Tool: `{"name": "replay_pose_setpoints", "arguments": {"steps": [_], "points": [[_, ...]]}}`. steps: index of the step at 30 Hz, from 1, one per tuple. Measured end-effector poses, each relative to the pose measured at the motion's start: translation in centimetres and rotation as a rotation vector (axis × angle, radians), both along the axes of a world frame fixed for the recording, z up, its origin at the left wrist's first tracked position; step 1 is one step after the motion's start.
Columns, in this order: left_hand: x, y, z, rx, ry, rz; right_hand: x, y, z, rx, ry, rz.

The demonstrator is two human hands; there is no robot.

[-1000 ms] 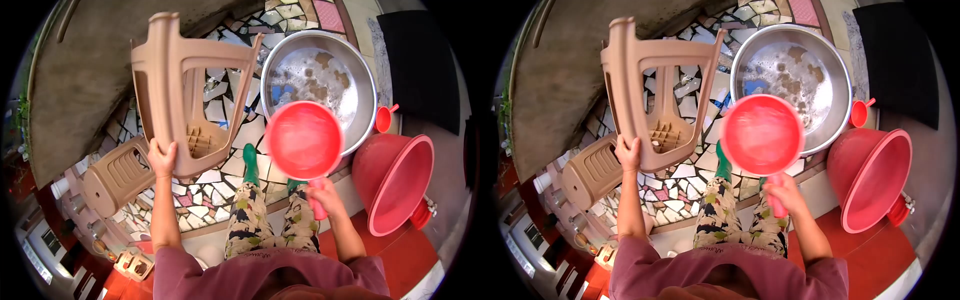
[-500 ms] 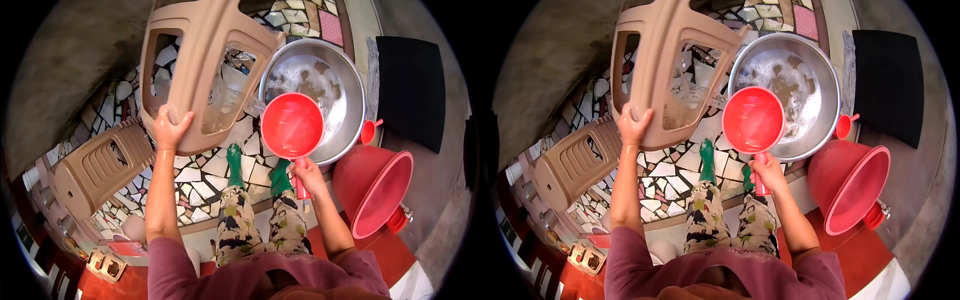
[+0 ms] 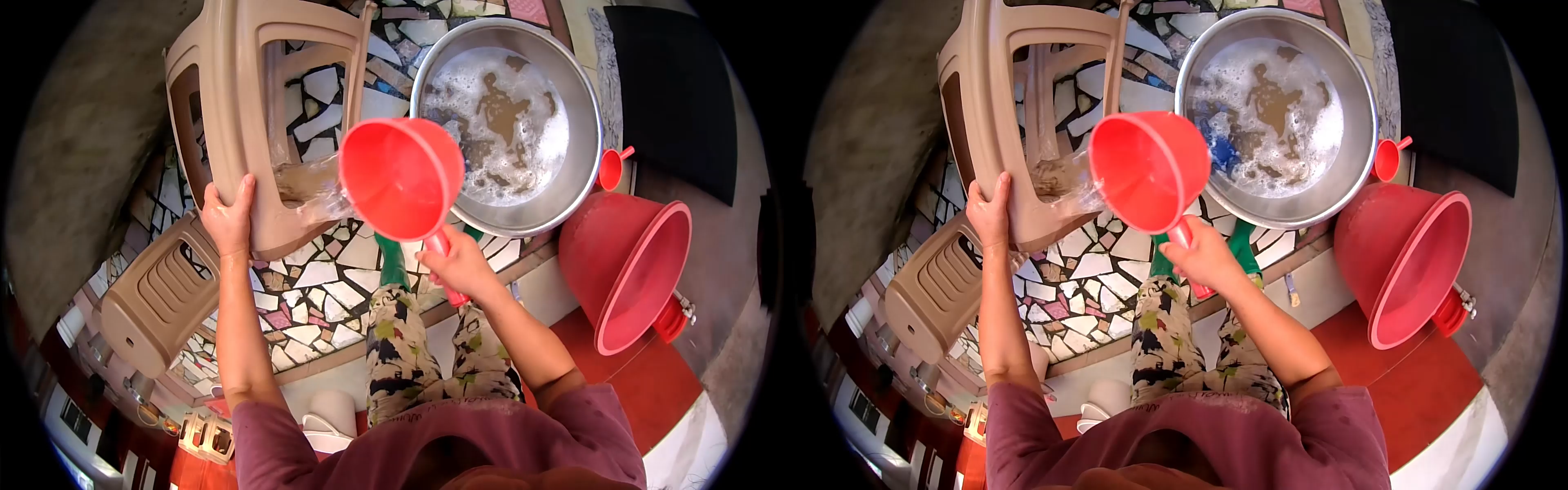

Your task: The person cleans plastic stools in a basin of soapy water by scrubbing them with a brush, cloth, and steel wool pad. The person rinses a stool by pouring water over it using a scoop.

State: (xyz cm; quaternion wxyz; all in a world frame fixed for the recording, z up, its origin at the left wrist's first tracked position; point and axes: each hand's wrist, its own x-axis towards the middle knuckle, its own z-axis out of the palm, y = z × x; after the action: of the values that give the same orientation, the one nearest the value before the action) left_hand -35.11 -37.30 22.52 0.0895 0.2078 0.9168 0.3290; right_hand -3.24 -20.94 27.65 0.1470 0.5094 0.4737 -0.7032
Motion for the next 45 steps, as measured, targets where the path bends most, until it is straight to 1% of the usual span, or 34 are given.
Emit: {"name": "replay_pose_setpoints", "arguments": {"steps": [2,3,5,6,7,9,10,11,13,14,15,18,19,21,22,23,25,27,31,34,35,37,39,40,41,42,45], "points": [[0.0,0.5,0.6,-0.011,0.006,0.025,1.5,0.6,-1.5,0.035,0.017,-0.191],[0.3,0.4,0.7,-0.009,0.008,0.029,2.0,1.6,-1.4,0.042,0.050,-0.189],[1.3,-0.4,1.0,-0.044,0.083,-0.019,3.2,2.5,-1.4,0.068,-0.024,-0.255],[2.1,-0.3,1.6,-0.112,0.113,-0.043,3.7,2.8,-1.5,0.065,-0.021,-0.247],[3.0,-0.3,1.6,-0.100,0.130,-0.070,4.2,3.1,-1.7,0.055,-0.023,-0.264],[4.7,0.0,2.3,-0.158,0.240,-0.153,4.3,3.0,-1.9,0.051,-0.028,-0.278],[4.9,-0.4,2.0,-0.244,0.341,-0.229,4.2,2.6,-1.9,0.037,-0.014,-0.297],[5.0,-0.5,2.0,-0.245,0.333,-0.221,4.1,2.2,-2.0,0.021,-0.002,-0.312],[4.4,-0.4,2.7,-0.312,0.510,-0.376,3.1,0.9,-2.1,-0.002,0.023,-0.300],[3.7,-0.3,3.0,-0.281,0.567,-0.420,2.0,0.0,-1.8,-0.027,0.005,-0.250],[3.0,-0.2,3.4,-0.285,0.574,-0.412,0.7,-0.8,-1.6,-0.050,-0.010,-0.201],[2.1,-0.1,4.3,-0.282,0.617,-0.508,-2.9,-3.1,-1.3,-0.050,-0.013,-0.001],[1.9,-0.4,4.6,-0.286,0.619,-0.502,-3.4,-3.5,-2.1,-0.052,-0.010,0.006],[1.5,-0.9,5.3,-0.336,0.615,-0.502,-3.8,-4.4,-4.6,0.035,0.001,0.005],[1.2,-0.9,5.7,-0.341,0.635,-0.502,-3.8,-4.2,-5.3,0.164,-0.013,-0.037],[0.7,-1.0,6.2,-0.342,0.639,-0.501,-3.4,-3.7,-5.7,0.168,-0.080,-0.116],[-0.1,-1.2,6.9,-0.330,0.693,-0.506,-0.6,-2.5,-8.4,0.139,-0.005,-0.371],[-0.7,-1.3,7.7,-0.345,0.697,-0.480,1.7,-0.6,-8.5,0.157,-0.023,-0.529],[-1.6,-0.9,9.9,-0.422,0.660,-0.526,6.9,2.2,-8.0,0.210,-0.038,-0.624],[-1.4,-0.1,12.7,-0.478,0.707,-0.672,10.0,2.3,-7.3,0.222,-0.057,-0.662],[-0.8,-0.5,13.5,-0.473,0.657,-0.678,10.5,1.9,-7.0,0.216,-0.042,-0.663],[1.0,-2.4,15.1,-0.429,0.687,-0.752,11.5,1.0,-6.5,0.203,-0.044,-0.713],[2.2,-4.5,16.2,-0.417,0.655,-0.822,12.4,0.7,-5.6,0.192,-0.040,-0.744],[2.3,-5.2,16.5,-0.455,0.680,-0.852,13.0,0.6,-5.2,0.189,-0.050,-0.768],[2.4,-5.3,16.5,-0.445,0.680,-0.856,14.4,0.8,-5.1,0.192,-0.001,-0.768],[2.3,-5.3,16.1,-0.441,0.688,-0.872,15.6,1.3,-4.6,0.236,-0.016,-0.806],[3.0,-3.1,14.2,-0.369,0.679,-0.900,21.7,4.2,-3.0,0.463,-0.017,-0.915]]}}
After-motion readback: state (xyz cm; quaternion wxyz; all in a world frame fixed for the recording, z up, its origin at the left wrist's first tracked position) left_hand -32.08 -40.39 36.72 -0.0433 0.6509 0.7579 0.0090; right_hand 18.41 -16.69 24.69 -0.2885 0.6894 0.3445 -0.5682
